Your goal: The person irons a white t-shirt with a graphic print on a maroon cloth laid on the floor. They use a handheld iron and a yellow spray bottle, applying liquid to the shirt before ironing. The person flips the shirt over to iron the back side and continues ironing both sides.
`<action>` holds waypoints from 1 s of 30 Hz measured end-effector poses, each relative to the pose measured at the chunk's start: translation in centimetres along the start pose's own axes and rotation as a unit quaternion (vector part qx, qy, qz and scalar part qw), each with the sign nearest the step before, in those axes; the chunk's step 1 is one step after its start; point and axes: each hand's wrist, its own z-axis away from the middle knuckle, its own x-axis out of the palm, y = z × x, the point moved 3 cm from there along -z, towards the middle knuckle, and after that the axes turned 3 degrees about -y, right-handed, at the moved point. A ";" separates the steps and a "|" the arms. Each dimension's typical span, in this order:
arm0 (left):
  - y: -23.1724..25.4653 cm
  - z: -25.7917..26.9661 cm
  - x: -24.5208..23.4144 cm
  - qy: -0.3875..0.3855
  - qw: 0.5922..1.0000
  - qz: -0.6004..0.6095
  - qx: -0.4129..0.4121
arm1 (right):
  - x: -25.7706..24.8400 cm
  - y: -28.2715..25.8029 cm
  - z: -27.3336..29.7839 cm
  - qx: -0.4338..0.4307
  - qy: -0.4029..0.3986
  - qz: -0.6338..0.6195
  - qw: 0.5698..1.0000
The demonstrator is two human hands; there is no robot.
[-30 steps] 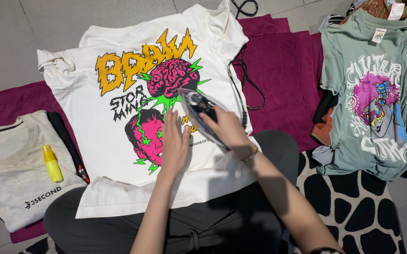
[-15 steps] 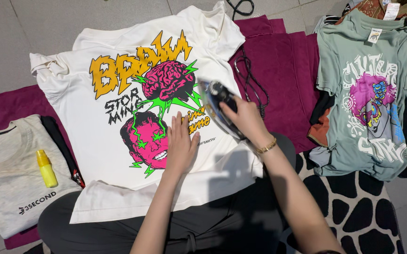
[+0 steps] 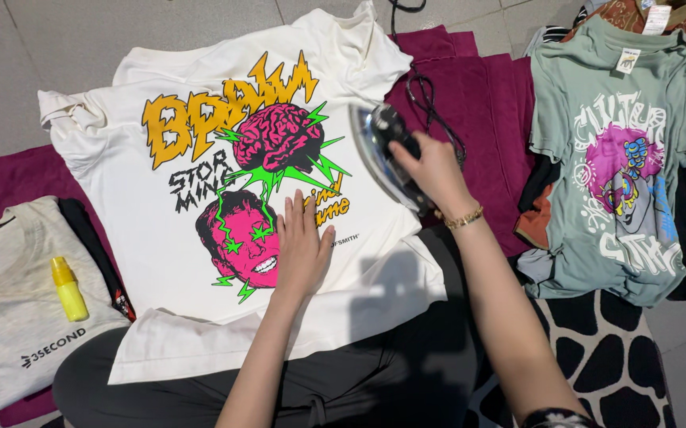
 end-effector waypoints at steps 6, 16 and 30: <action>0.4 -0.3 0.0 0.008 1.000 -0.007 -0.004 | -0.5 -1.4 3.0 0.020 -0.144 0.053 0.988; 0.6 -0.9 0.2 -0.006 1.000 -0.013 0.001 | 0.1 0.4 -0.9 0.065 0.086 0.097 0.989; 0.8 -1.0 0.6 0.001 1.000 -0.027 0.005 | -1.4 -0.6 2.0 0.041 -0.081 0.087 0.992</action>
